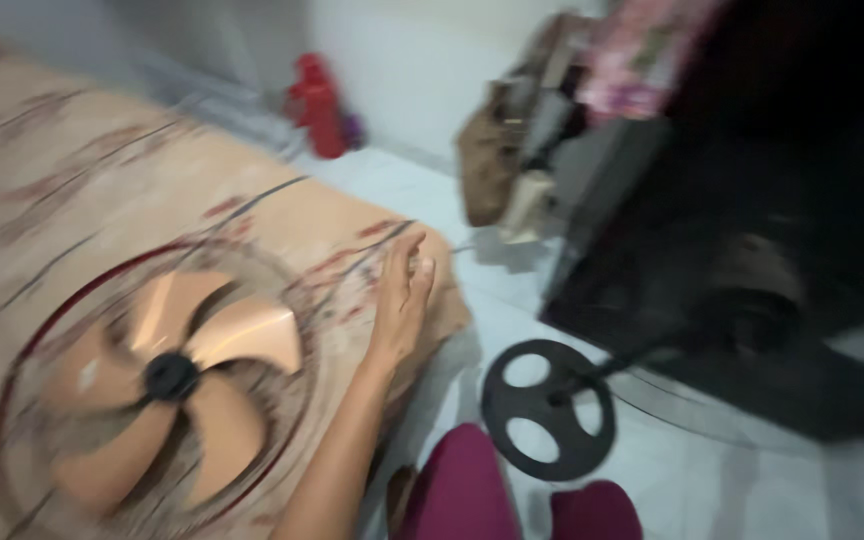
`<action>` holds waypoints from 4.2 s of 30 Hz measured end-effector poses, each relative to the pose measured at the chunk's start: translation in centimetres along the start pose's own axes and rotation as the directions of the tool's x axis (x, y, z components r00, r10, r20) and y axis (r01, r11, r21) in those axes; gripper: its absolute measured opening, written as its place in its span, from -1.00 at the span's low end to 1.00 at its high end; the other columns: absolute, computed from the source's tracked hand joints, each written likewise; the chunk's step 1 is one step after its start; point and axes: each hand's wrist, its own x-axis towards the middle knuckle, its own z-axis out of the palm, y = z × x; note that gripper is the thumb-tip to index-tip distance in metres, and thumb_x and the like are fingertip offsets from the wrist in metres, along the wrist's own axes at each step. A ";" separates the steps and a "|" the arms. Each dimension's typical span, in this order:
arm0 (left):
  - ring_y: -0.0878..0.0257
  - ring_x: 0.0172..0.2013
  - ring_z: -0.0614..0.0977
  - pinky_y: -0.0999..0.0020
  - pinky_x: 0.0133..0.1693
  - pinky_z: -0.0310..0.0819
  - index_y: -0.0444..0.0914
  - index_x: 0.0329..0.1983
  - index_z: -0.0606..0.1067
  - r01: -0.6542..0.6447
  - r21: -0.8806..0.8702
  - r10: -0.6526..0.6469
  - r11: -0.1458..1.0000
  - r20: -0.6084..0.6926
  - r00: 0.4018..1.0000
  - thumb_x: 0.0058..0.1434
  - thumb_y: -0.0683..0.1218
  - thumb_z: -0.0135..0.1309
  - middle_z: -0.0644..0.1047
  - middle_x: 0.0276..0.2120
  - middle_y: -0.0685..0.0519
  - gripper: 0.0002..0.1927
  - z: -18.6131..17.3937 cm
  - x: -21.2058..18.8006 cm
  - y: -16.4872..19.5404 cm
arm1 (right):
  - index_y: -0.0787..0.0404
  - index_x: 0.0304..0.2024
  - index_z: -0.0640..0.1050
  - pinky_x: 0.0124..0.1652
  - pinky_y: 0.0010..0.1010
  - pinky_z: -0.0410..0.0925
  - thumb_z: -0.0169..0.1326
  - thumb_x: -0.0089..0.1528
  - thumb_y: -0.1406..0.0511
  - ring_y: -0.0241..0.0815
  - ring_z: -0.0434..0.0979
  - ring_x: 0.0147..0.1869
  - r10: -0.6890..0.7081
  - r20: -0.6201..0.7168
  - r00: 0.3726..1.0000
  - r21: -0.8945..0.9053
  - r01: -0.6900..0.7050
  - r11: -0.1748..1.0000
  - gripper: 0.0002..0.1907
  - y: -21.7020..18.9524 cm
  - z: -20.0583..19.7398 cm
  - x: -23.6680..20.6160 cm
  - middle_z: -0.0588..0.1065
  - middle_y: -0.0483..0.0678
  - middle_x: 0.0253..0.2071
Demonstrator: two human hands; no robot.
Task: The person disassembles a standing electric fan, removing the front grille, unscrewing the blade cap, taking off the blades and the rear grille, then reassembles the blades, cap and grilles back onto the fan head.
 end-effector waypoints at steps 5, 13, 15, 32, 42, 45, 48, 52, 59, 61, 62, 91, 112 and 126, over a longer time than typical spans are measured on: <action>0.05 0.27 0.43 0.18 0.21 0.36 -0.31 0.37 0.28 0.110 -0.169 -0.074 0.979 0.206 0.976 0.41 0.10 -0.04 0.37 0.29 -0.13 -0.43 8.5 -0.2 -1.6 | 0.41 0.06 0.53 0.15 -0.34 0.42 -0.07 0.52 0.50 -0.05 0.62 0.12 0.105 -0.098 0.990 -0.016 -0.107 0.994 -0.84 3.9 -4.6 -1.7 0.58 0.14 -0.06; 0.04 0.39 0.34 0.17 0.28 0.26 -0.30 0.37 0.27 0.320 -0.279 -0.219 0.905 0.338 0.915 0.27 0.06 0.18 0.36 0.35 -0.14 -0.32 15.2 1.2 -4.3 | 0.36 0.11 0.55 0.05 -0.41 0.40 -0.02 0.45 0.44 -0.15 0.63 0.02 0.267 -0.142 0.953 0.136 -0.248 0.959 -0.79 1.7 -4.2 -1.8 0.61 0.07 -0.07; 0.04 0.38 0.34 0.15 0.29 0.24 -0.30 0.35 0.29 0.322 -0.265 -0.213 0.909 0.369 0.905 0.26 0.05 0.20 0.37 0.35 -0.14 -0.33 15.9 1.2 -4.8 | 0.37 0.10 0.54 0.05 -0.43 0.41 -0.02 0.45 0.43 -0.17 0.63 0.02 0.280 -0.137 0.950 0.190 -0.253 0.949 -0.79 0.9 -4.1 -1.9 0.62 0.06 -0.08; 0.26 0.01 0.60 0.36 -0.04 0.42 -0.21 0.21 0.41 0.668 -0.384 -0.497 0.638 0.457 0.737 0.39 0.11 -0.05 0.59 0.07 0.06 -0.56 16.7 0.7 -6.9 | 0.38 0.34 0.30 0.24 -0.39 0.39 0.16 0.34 0.43 -0.19 0.52 0.24 0.411 -0.048 0.910 0.569 -0.314 0.760 -0.46 6.3 0.3 -7.3 0.49 0.07 0.17; 0.24 0.01 0.57 0.32 -0.03 0.41 -0.18 0.28 0.36 0.712 -0.383 -0.525 0.589 0.488 0.697 0.40 0.12 -0.11 0.57 0.08 0.03 -0.54 16.7 0.2 -7.1 | 0.24 0.43 0.17 0.06 -0.25 0.41 0.12 0.25 0.42 -0.14 0.44 0.28 0.644 0.300 0.704 0.746 -0.594 0.302 -0.28 8.2 4.6 -13.6 0.43 0.11 0.27; 0.24 0.02 0.57 0.32 -0.03 0.40 -0.17 0.27 0.37 0.709 -0.376 -0.520 0.596 0.493 0.698 0.40 0.11 -0.12 0.57 0.08 0.03 -0.55 17.0 -0.1 -6.9 | 0.23 0.41 0.18 0.05 -0.20 0.45 0.03 0.27 0.44 -0.06 0.49 0.25 0.623 0.357 0.696 0.774 -0.594 0.219 -0.35 7.5 4.9 -13.3 0.42 0.14 0.26; 0.26 0.03 0.56 0.32 -0.02 0.38 -0.18 0.26 0.39 0.704 -0.372 -0.506 0.605 0.503 0.701 0.41 0.08 -0.15 0.56 0.09 0.06 -0.56 17.2 -0.2 -6.6 | 0.27 0.35 0.24 0.03 -0.16 0.49 -0.05 0.30 0.47 0.01 0.54 0.21 0.646 0.383 0.660 0.742 -0.636 0.210 -0.45 6.5 5.1 -12.8 0.44 0.16 0.24; 0.28 0.03 0.57 0.34 -0.01 0.37 -0.18 0.22 0.41 0.698 -0.346 -0.526 0.627 0.473 0.707 0.42 0.06 -0.19 0.59 0.08 0.09 -0.60 17.3 -0.5 -6.2 | 0.31 0.29 0.30 0.03 -0.15 0.49 -0.12 0.39 0.44 0.01 0.54 0.21 0.667 0.371 0.646 0.729 -0.647 0.221 -0.60 5.5 4.8 -12.6 0.44 0.14 0.24; 0.29 0.01 0.57 0.35 -0.03 0.37 -0.17 0.16 0.44 0.702 -0.354 -0.532 0.618 0.468 0.705 0.43 0.06 -0.20 0.61 0.02 0.07 -0.64 17.8 -0.5 -6.4 | 0.31 0.24 0.33 0.01 -0.13 0.49 -0.21 0.37 0.50 0.03 0.54 0.19 0.676 0.354 0.646 0.743 -0.633 0.216 -0.62 5.7 5.0 -12.5 0.45 0.14 0.20; 0.29 0.00 0.57 0.34 -0.04 0.37 -0.17 0.14 0.44 0.706 -0.354 -0.538 0.614 0.467 0.702 0.43 0.06 -0.20 0.61 0.00 0.06 -0.64 17.9 -0.5 -6.4 | 0.31 0.24 0.33 0.01 -0.13 0.49 -0.22 0.37 0.51 0.03 0.55 0.18 0.676 0.353 0.647 0.744 -0.632 0.216 -0.62 5.9 4.9 -12.5 0.45 0.13 0.19; 0.29 -0.02 0.57 0.33 -0.05 0.38 -0.17 0.14 0.45 0.710 -0.352 -0.545 0.610 0.464 0.698 0.43 0.05 -0.19 0.62 0.00 0.06 -0.65 17.9 -0.5 -6.5 | 0.31 0.24 0.33 0.01 -0.13 0.49 -0.23 0.37 0.51 0.03 0.55 0.18 0.674 0.353 0.649 0.746 -0.630 0.216 -0.62 6.0 4.9 -12.5 0.46 0.13 0.19; 0.27 -0.04 0.57 0.32 -0.06 0.34 -0.17 0.10 0.46 0.728 -0.341 -0.585 0.594 0.439 0.683 0.42 0.06 -0.17 0.62 -0.02 0.04 -0.66 12.9 -3.3 0.5 | 0.32 0.21 0.30 -0.02 -0.08 0.49 -0.24 0.35 0.53 0.13 0.56 0.15 0.697 0.323 0.640 0.760 -0.614 0.212 -0.63 1.3 -0.4 -14.7 0.46 0.18 0.12; 0.07 0.02 0.63 0.15 0.10 0.49 -0.36 0.24 0.38 0.555 -0.671 -0.680 0.492 0.102 0.726 0.29 -0.31 -0.23 0.56 0.04 -0.15 -0.56 -6.7 -15.8 4.4 | 0.37 0.21 0.31 -0.05 -0.01 0.52 -0.12 0.32 0.46 0.15 0.60 0.08 0.508 0.642 0.574 0.560 -0.804 0.201 -0.62 -8.6 1.8 -17.5 0.49 0.25 0.07; 0.14 -0.02 0.59 0.18 0.00 0.49 -0.31 0.36 0.32 0.472 -0.494 -0.681 0.731 -0.470 0.562 0.36 -0.28 -0.25 0.53 0.06 -0.07 -0.51 -24.4 -23.9 7.0 | 0.27 0.31 0.27 -0.16 -0.20 0.53 -0.14 0.31 0.49 0.04 0.64 -0.02 -0.011 0.886 0.464 0.443 -0.838 0.318 -0.52 -26.0 17.2 -11.5 0.52 0.21 0.09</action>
